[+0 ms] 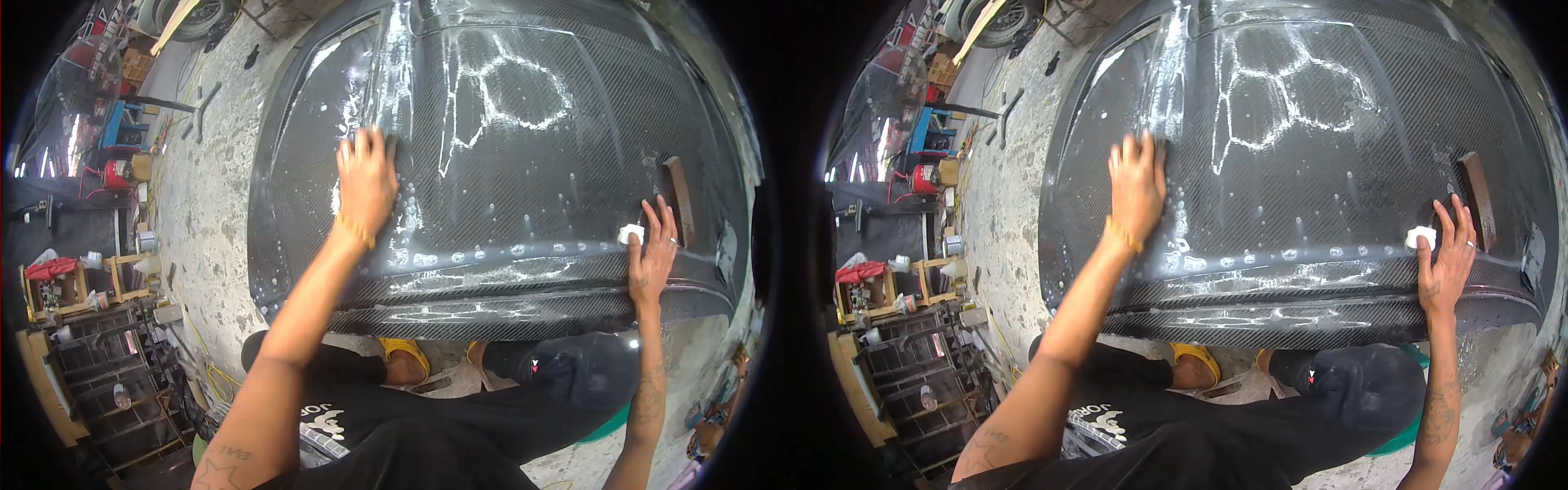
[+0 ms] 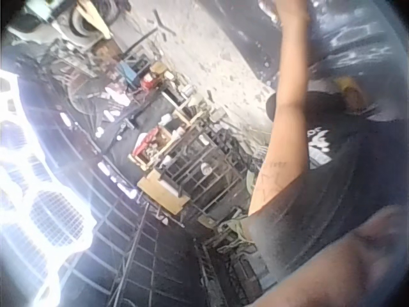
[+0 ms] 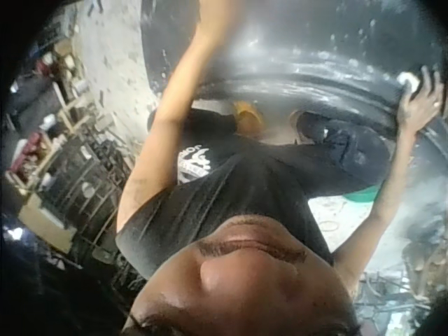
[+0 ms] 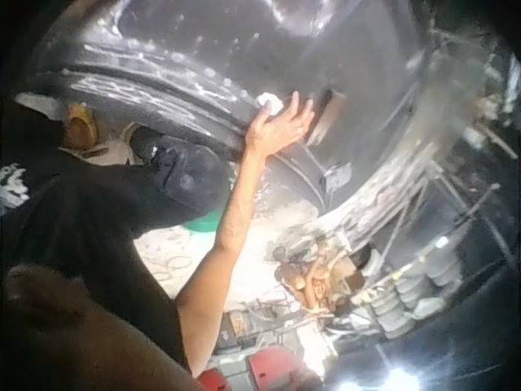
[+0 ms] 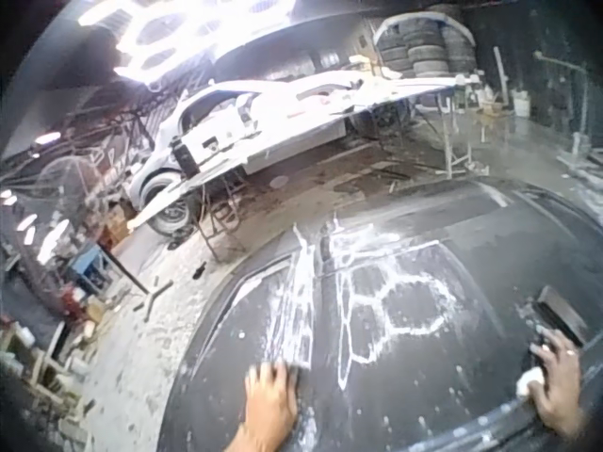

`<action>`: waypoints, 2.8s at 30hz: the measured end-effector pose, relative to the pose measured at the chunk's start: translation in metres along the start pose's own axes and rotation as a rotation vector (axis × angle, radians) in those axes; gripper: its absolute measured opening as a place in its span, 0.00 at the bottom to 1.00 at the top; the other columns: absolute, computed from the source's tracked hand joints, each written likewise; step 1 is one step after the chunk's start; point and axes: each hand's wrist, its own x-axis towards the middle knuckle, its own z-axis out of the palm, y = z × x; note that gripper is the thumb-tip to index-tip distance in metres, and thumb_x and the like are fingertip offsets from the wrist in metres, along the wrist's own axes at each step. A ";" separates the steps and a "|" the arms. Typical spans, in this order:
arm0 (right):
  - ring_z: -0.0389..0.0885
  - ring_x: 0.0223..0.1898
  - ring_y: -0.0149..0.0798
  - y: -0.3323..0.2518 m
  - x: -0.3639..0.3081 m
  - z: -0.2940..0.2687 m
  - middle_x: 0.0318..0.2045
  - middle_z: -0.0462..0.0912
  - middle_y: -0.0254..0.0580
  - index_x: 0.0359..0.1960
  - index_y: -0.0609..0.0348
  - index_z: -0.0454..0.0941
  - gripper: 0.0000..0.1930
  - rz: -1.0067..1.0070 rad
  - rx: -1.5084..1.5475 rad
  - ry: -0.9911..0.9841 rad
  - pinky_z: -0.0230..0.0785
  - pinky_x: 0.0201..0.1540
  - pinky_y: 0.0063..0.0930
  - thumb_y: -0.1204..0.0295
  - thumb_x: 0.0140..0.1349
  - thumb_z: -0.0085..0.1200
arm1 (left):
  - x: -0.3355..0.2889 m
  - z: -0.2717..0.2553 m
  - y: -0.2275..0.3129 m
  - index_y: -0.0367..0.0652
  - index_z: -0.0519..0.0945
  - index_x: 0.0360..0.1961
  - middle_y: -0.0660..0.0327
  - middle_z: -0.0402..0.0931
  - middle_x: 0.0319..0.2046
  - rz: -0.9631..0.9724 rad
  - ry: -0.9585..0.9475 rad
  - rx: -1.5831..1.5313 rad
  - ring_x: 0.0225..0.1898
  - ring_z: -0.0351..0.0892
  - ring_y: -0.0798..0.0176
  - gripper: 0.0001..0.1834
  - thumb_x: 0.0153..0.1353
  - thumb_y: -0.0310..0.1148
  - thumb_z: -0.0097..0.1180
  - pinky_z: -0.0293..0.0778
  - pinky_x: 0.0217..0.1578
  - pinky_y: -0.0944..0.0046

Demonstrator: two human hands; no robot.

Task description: The recorder is wet sanding a carbon fiber hood using a sanding block and sandpaper.

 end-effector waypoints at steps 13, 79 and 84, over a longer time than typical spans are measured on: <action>0.57 0.77 0.50 -0.001 -0.006 -0.006 0.76 0.62 0.37 0.73 0.43 0.67 0.31 0.039 -0.030 0.000 0.46 0.77 0.51 0.46 0.73 0.47 | 0.005 0.026 0.063 0.31 0.77 0.54 0.37 0.72 0.46 -0.012 0.237 -0.403 0.47 0.73 0.33 0.15 0.70 0.28 0.55 0.71 0.49 0.40; 0.84 0.41 0.34 0.135 -0.277 -0.045 0.42 0.88 0.43 0.57 0.67 0.80 0.20 0.718 0.476 0.015 0.76 0.46 0.32 0.62 0.72 0.58 | -0.174 -0.152 -0.074 0.40 0.83 0.56 0.47 0.78 0.49 -0.223 0.258 -0.422 0.50 0.79 0.47 0.18 0.67 0.33 0.63 0.74 0.54 0.52; 0.82 0.43 0.32 0.026 -0.085 -0.126 0.46 0.85 0.41 0.59 0.66 0.80 0.19 0.290 0.562 0.198 0.74 0.46 0.28 0.66 0.72 0.57 | -0.127 -0.132 0.051 0.39 0.84 0.54 0.52 0.78 0.45 -0.070 0.162 -0.974 0.42 0.80 0.57 0.17 0.68 0.36 0.64 0.78 0.43 0.59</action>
